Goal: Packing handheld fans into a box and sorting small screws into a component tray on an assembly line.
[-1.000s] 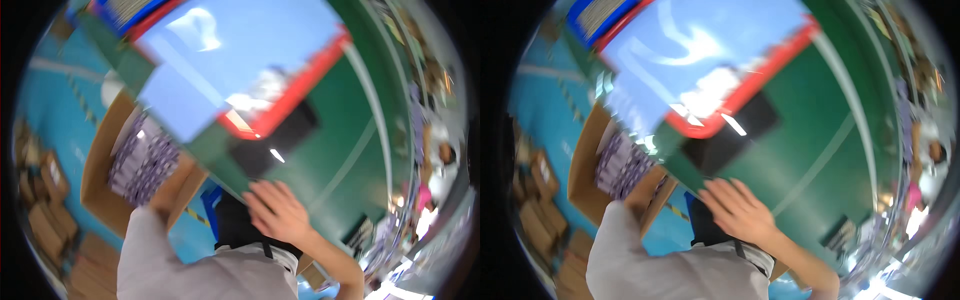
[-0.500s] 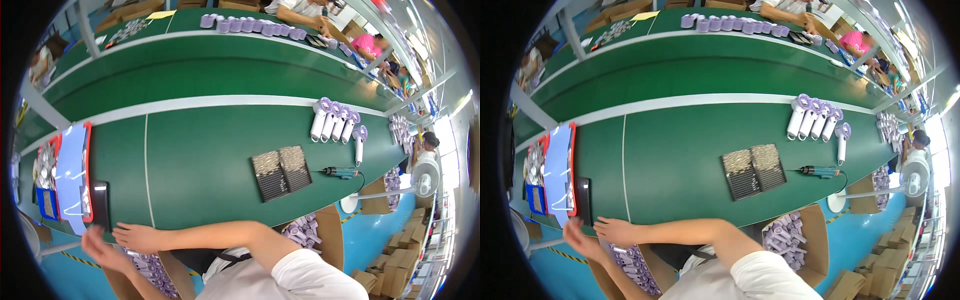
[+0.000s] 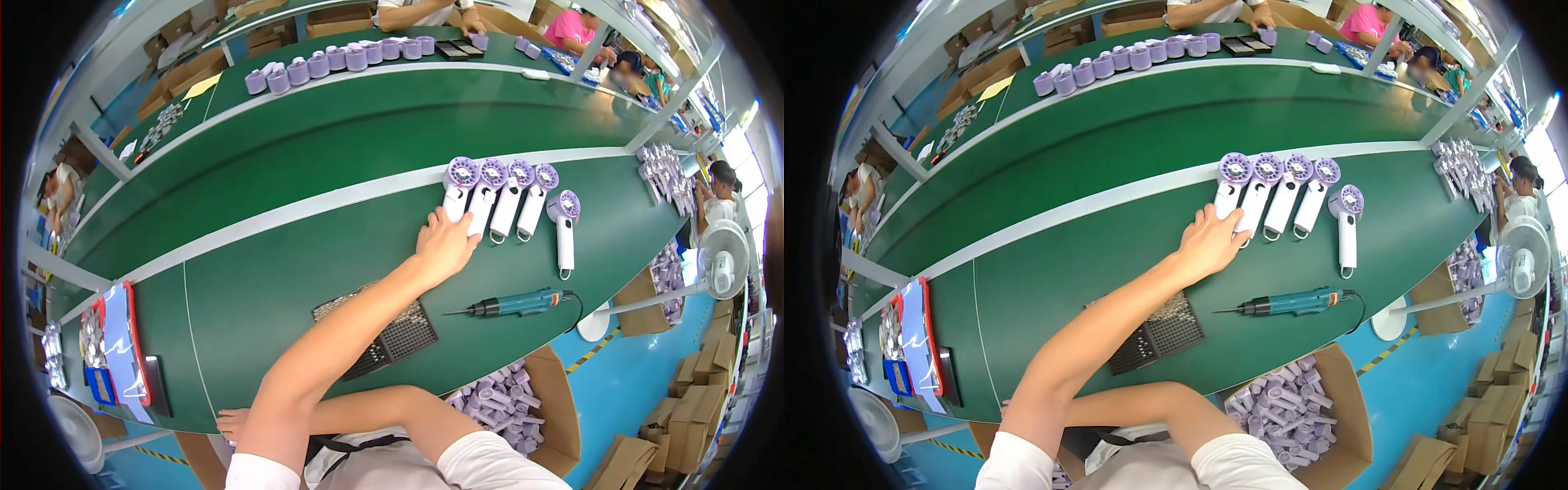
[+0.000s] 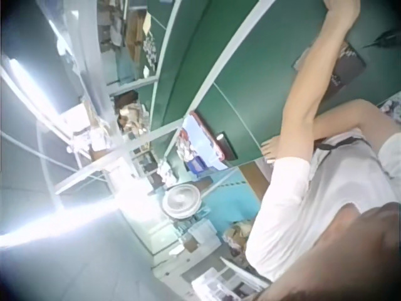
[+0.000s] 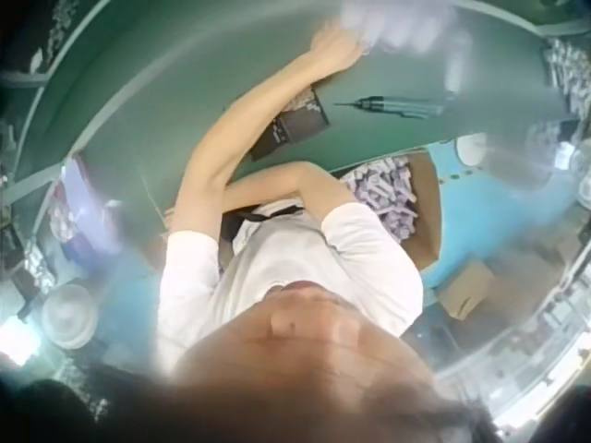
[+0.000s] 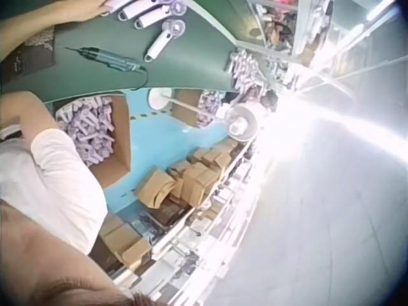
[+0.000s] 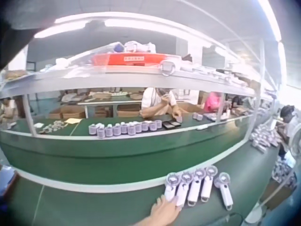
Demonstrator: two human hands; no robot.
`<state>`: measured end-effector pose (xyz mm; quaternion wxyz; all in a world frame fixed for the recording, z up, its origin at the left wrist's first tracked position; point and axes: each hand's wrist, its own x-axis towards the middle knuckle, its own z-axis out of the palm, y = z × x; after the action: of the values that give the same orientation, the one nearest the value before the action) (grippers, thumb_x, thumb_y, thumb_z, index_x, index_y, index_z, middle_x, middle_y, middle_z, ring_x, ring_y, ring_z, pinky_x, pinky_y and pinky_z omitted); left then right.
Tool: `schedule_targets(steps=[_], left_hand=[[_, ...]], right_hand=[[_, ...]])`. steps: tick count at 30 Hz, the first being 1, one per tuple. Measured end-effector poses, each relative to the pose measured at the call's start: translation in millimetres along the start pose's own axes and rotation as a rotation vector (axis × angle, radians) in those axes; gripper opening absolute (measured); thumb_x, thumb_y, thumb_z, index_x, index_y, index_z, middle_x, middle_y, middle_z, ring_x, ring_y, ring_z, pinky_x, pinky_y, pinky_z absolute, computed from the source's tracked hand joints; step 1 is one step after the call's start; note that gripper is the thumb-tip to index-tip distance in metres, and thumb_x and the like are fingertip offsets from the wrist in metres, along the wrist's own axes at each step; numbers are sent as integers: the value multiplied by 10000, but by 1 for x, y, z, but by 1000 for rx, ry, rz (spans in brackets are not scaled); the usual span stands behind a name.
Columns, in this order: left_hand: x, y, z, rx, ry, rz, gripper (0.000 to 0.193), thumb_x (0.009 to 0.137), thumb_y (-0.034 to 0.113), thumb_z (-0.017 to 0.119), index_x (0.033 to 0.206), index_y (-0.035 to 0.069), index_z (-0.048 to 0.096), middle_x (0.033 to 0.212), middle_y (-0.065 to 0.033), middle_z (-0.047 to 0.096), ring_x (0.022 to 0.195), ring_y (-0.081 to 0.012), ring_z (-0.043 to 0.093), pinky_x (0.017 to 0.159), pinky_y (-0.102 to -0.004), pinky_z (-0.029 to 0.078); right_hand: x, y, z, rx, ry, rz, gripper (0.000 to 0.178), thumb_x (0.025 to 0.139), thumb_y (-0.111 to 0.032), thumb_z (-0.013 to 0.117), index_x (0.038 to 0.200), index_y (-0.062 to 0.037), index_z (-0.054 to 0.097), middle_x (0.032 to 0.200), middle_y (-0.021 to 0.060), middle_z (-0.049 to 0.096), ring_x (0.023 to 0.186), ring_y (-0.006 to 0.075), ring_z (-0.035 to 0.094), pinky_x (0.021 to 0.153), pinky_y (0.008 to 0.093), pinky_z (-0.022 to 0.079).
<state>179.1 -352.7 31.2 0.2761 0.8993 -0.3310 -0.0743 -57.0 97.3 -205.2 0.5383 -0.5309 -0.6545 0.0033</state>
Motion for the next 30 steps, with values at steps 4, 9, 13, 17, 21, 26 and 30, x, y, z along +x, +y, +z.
schedule_targets(steps=[4, 9, 13, 17, 21, 26, 30], left_hand=[[29, 4, 19, 111, 73, -128, 554, 966, 506, 564, 1222, 16, 572, 1124, -316, 529, 1051, -441, 546, 809, -537, 514], [64, 26, 31, 381, 160, -300, 651, 890, 588, 609, 1201, 17, 573, 1121, -307, 518, 1036, -419, 501, 759, -553, 479], [79, 26, 44, 503, 177, -370, 658, 826, 533, 667, 1254, 46, 556, 1219, -342, 481, 1157, -456, 447, 820, -586, 450], [72, 6, 55, 464, 257, -272, 568, 765, 456, 735, 1183, 90, 618, 1222, -321, 498, 1110, -438, 473, 842, -576, 437], [40, -30, 16, 238, 203, -134, 548, 742, 404, 767, 1158, 75, 629, 1173, -291, 498, 1085, -422, 490, 808, -535, 458], [-36, -76, -75, 135, 387, 42, 576, 753, 380, 729, 1199, 44, 586, 1136, -278, 458, 1058, -421, 496, 788, -517, 490], [-172, -102, -169, 192, 567, 65, 504, 775, 347, 723, 1133, 20, 585, 1108, -283, 455, 998, -416, 507, 809, -507, 502]], right_hand=[[-2, -42, -45, -112, 120, -53, 344, 831, -239, 658, 1032, 40, 663, 1203, 217, 587, 1261, 323, 487, 1154, 491, 318], [-6, -87, -56, -128, 38, 35, 363, 825, -246, 669, 1048, 40, 664, 1197, 206, 595, 1254, 315, 494, 1140, 471, 332], [32, -77, -102, -131, -36, 73, 378, 821, -252, 679, 1061, 40, 665, 1193, 197, 601, 1248, 309, 500, 1129, 455, 344], [19, -94, -134, -200, -139, 110, 394, 816, -258, 689, 1073, 39, 666, 1188, 188, 607, 1243, 303, 505, 1118, 439, 356], [25, -96, -151, -176, -187, 108, 384, 782, -211, 706, 1071, 39, 663, 1210, 189, 603, 1262, 317, 496, 1143, 445, 337], [9, -79, -131, 309, 162, 153, 328, 881, -161, 614, 1138, 41, 644, 1307, 210, 582, 1304, 385, 492, 1127, 503, 385], [42, -123, -193, 85, -321, 460, 423, 939, -231, 588, 1314, -36, 577, 1301, 205, 613, 1238, 418, 558, 1092, 498, 419]])
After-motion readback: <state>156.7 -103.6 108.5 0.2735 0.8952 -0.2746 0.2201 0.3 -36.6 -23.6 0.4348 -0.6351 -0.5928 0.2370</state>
